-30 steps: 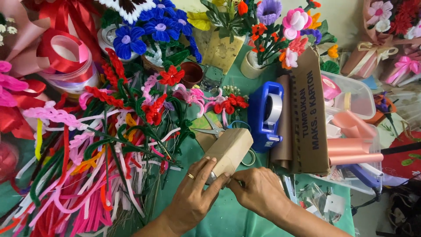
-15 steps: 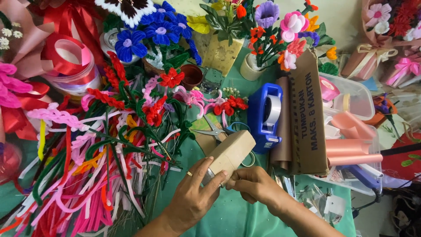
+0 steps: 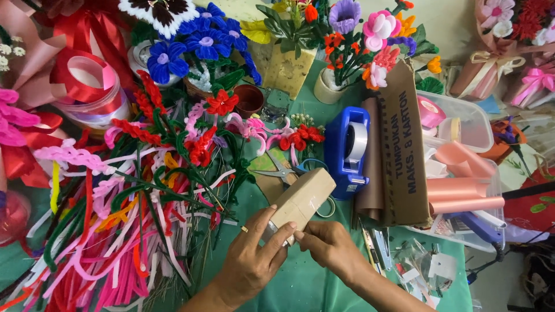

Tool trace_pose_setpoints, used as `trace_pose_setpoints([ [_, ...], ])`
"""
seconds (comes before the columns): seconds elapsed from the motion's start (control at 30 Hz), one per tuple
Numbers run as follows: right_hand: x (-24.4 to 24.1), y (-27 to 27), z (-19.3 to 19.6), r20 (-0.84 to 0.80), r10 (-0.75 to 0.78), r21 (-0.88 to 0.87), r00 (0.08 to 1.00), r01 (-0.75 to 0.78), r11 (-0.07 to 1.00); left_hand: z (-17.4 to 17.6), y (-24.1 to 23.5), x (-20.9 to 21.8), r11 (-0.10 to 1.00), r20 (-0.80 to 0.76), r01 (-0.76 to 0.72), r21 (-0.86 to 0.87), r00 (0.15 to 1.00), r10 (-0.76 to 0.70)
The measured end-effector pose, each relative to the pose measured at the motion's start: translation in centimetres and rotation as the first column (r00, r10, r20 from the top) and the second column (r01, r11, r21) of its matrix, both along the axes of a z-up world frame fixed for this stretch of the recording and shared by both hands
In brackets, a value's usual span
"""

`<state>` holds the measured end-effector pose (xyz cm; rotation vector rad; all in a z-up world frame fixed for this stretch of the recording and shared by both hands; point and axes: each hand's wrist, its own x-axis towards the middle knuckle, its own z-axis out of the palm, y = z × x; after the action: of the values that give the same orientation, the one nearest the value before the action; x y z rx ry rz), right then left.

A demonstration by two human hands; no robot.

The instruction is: Assembling a small cardboard box and preparing it with a foam insert for floral arrangements.

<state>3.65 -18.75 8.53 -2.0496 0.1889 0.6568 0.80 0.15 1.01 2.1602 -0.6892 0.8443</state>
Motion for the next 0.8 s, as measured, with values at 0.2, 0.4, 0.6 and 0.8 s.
trace_pose_setpoints([
  [0.2, 0.2, 0.3, 0.2, -0.026, -0.024, 0.004, 0.999, 0.025, 1.000, -2.4, 0.1, -0.6, 0.999, -0.088, 0.024, 0.027, 0.996, -0.022],
  [0.4, 0.5, -1.2, -1.5, -0.058, 0.038, 0.321, 0.998, -0.017, 0.947, -0.6, 0.1, -0.2, 0.999, -0.103, -0.033, -0.041, 0.994, 0.028],
  [0.6, 0.3, -0.8, -2.4, 0.011, 0.012, 0.376, 1.000, -0.016, 0.927, -1.1, -0.1, 0.1, 0.980, -0.252, -0.009, -0.201, 0.967, -0.043],
  [0.8, -0.7, 1.3, -1.9, 0.231, 0.034, -0.046, 0.972, -0.024, 0.999, -0.2, -0.3, 0.1, 0.933, -0.414, -0.045, -0.357, 0.903, -0.115],
])
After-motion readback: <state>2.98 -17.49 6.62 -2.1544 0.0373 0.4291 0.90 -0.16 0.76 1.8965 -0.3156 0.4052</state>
